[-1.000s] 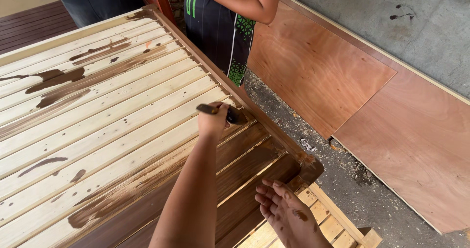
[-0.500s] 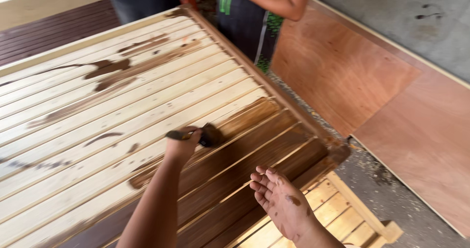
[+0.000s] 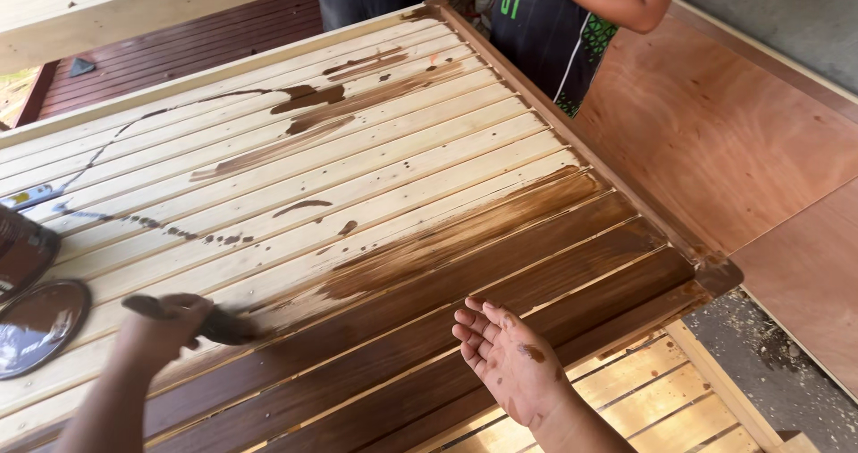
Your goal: The person applies brown wood stain to the slatted surface of a wooden furniture frame using a wide brush, dipping the brush into an open stain can and brushing along the slats to coat the raw wood. They reload the brush from the can repeatedly and continue coating adjacent slats across the panel.
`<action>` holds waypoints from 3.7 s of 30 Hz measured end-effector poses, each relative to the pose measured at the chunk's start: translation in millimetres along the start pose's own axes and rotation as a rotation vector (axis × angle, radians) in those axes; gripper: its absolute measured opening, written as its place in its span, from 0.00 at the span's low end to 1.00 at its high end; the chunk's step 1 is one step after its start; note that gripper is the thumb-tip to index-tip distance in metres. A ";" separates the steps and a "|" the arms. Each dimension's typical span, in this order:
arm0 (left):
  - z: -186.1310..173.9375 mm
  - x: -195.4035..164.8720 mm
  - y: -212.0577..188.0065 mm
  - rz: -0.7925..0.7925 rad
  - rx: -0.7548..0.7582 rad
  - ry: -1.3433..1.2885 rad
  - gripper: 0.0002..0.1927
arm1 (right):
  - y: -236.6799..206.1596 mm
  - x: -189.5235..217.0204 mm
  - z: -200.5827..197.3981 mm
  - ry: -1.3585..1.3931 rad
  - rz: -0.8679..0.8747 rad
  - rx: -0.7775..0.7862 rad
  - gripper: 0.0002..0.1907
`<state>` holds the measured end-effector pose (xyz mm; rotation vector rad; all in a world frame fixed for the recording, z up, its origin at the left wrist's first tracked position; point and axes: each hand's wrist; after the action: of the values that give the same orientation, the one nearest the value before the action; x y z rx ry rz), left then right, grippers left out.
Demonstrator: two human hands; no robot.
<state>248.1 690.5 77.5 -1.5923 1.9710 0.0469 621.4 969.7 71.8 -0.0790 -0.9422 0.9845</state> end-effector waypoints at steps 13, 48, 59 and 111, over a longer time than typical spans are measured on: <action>165.1 -204.5 -27.8 0.213 -0.043 0.376 0.14 | 19.6 31.7 -43.6 0.017 -0.034 -0.081 0.22; 235.0 -232.4 2.6 0.054 0.251 -0.749 0.21 | 58.7 114.1 -174.7 -1.496 -0.974 -0.656 0.28; 335.2 -443.6 -41.2 0.199 0.356 -0.714 0.13 | 79.2 114.6 -175.6 -1.677 -1.018 -0.589 0.28; 368.0 -451.6 -41.6 0.587 0.102 -0.657 0.11 | 79.2 120.3 -167.0 -1.714 -1.008 -0.617 0.23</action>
<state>487.3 1217.6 -0.6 -0.7411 1.7819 0.6081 711.3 1161.4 10.0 0.7795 -2.4414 -0.4859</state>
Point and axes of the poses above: each hand's wrist, its own y-axis towards the middle knuckle, its own z-axis out of the palm, x = y × z, and after that the axes turned 8 degrees about -z, right-handed
